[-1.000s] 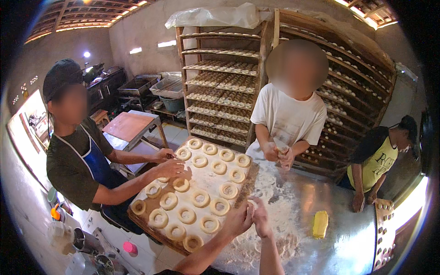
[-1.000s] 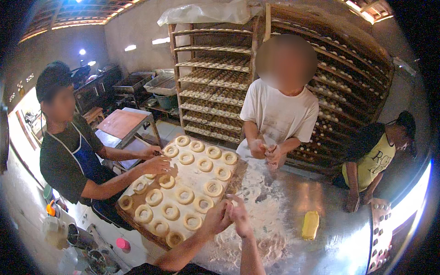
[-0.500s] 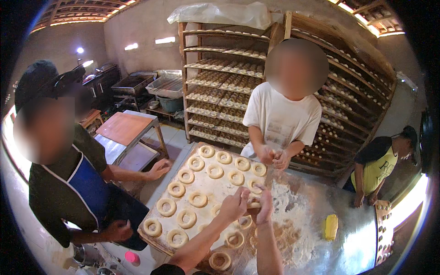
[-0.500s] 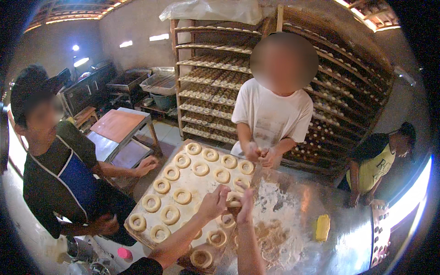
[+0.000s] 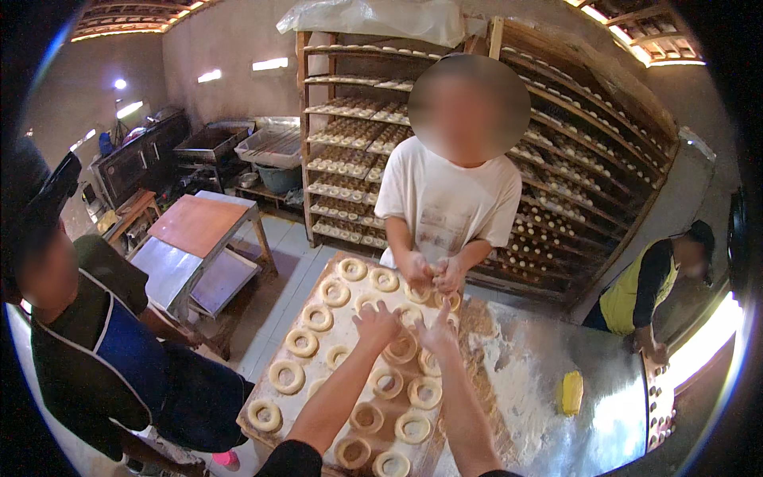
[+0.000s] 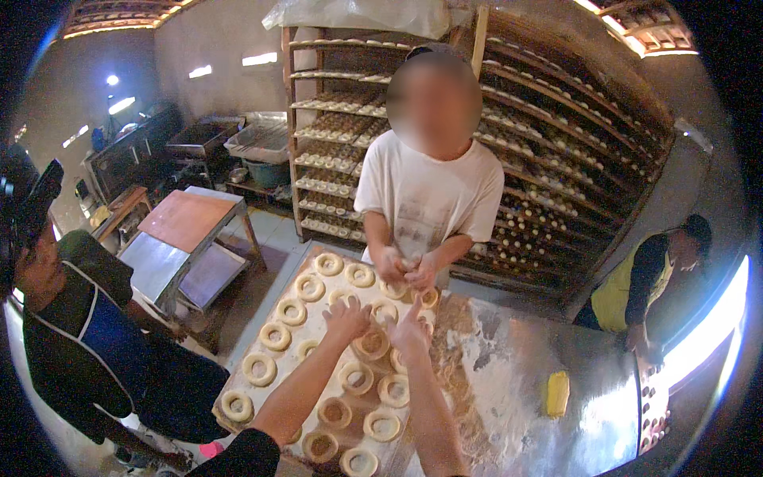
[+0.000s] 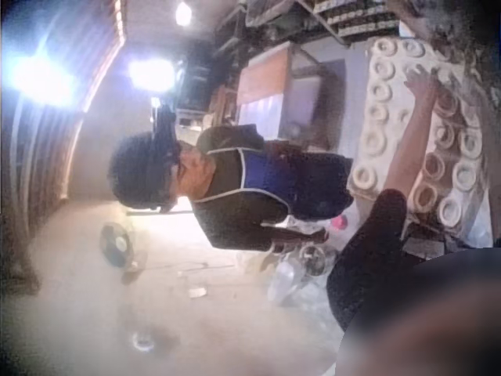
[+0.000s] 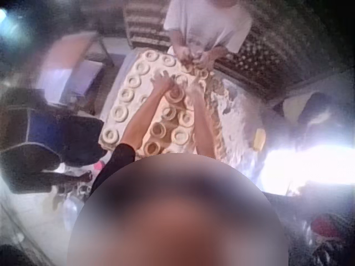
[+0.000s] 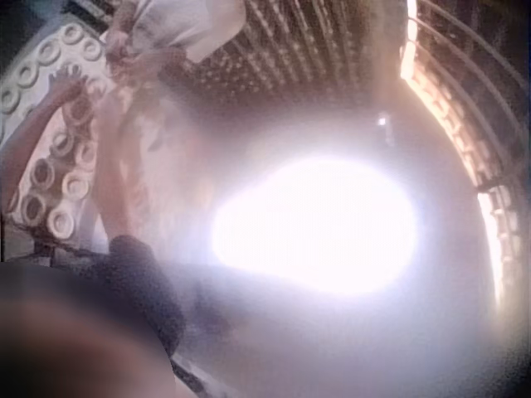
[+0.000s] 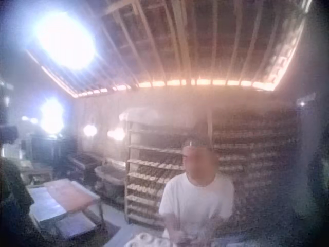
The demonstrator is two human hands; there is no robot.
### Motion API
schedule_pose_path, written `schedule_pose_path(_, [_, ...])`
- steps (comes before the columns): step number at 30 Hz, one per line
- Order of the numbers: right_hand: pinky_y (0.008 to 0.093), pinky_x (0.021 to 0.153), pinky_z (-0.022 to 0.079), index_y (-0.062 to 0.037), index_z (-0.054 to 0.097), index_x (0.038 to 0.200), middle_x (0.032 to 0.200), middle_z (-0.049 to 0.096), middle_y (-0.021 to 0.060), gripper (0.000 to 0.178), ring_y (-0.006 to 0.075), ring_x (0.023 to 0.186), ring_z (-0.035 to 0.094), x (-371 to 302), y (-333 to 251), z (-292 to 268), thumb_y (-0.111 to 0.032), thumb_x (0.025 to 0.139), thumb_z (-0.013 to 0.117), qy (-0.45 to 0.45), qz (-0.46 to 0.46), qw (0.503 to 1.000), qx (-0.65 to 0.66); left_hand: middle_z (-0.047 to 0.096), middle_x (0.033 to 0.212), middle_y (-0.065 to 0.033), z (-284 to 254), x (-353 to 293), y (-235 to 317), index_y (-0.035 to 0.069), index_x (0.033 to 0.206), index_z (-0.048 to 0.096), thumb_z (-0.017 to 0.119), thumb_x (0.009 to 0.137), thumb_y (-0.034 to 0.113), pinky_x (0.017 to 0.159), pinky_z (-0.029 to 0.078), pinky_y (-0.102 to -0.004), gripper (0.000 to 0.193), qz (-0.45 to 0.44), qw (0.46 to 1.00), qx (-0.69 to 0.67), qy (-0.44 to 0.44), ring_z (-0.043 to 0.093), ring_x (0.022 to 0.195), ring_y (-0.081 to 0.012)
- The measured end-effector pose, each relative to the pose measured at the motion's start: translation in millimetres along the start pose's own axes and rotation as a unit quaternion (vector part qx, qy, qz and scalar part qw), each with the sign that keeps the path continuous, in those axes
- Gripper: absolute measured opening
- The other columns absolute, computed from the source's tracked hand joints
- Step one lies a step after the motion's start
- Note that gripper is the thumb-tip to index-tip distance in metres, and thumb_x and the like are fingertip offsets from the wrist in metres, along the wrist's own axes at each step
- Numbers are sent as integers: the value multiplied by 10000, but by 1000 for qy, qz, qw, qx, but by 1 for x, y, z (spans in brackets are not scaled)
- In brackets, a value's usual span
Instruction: The person shapes small dough pieces into rings by hand and places them on a floured wooden board. Other workers also shape dough nearby, and a tray of finished rings is moved to a rack.
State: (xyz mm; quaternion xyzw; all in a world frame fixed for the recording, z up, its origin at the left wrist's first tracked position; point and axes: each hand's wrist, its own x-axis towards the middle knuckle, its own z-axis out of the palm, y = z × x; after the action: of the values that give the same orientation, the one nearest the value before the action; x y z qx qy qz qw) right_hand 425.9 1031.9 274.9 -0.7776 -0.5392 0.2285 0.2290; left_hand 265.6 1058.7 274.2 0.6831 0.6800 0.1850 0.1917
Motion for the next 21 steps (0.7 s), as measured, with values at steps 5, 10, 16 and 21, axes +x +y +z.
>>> schedule_pose_path(5, [588,1018,404,-137,320,1515,1246,603,259,831,411,1203,569,-25,0,15,-483,848,677,19,-59,981,-182,571,1169,-247,15,-23,-26,53,1379,439,643,898,364,919,399,-582,608,85,989,121,-18,591,1065,-402])
schedule_pose_path(10, [613,1017,373,-125,474,1338,1240,603,201,598,364,1208,562,-32,-7,33,-404,854,686,11,-106,961,-254,564,1151,-240,19,-30,-28,60,1390,420,625,830,195,908,405,-579,612,74,995,66,-5,576,1080,-417])
schedule_pose_path(16, [573,1002,380,-92,474,1339,1232,590,210,571,395,1195,546,-51,-15,18,-371,875,657,39,-106,978,-175,559,1135,-232,3,-43,-25,35,1396,412,666,848,257,884,423,-571,643,73,996,54,-13,578,1059,-416])
schedule_pose_path(21, [572,1009,374,-82,445,1385,1273,558,229,585,431,1207,512,-117,24,-27,-340,896,635,125,-139,979,-78,558,1132,-254,-35,-74,-37,-8,1402,408,713,858,310,898,449,-523,701,55,996,3,68,576,1049,-416])
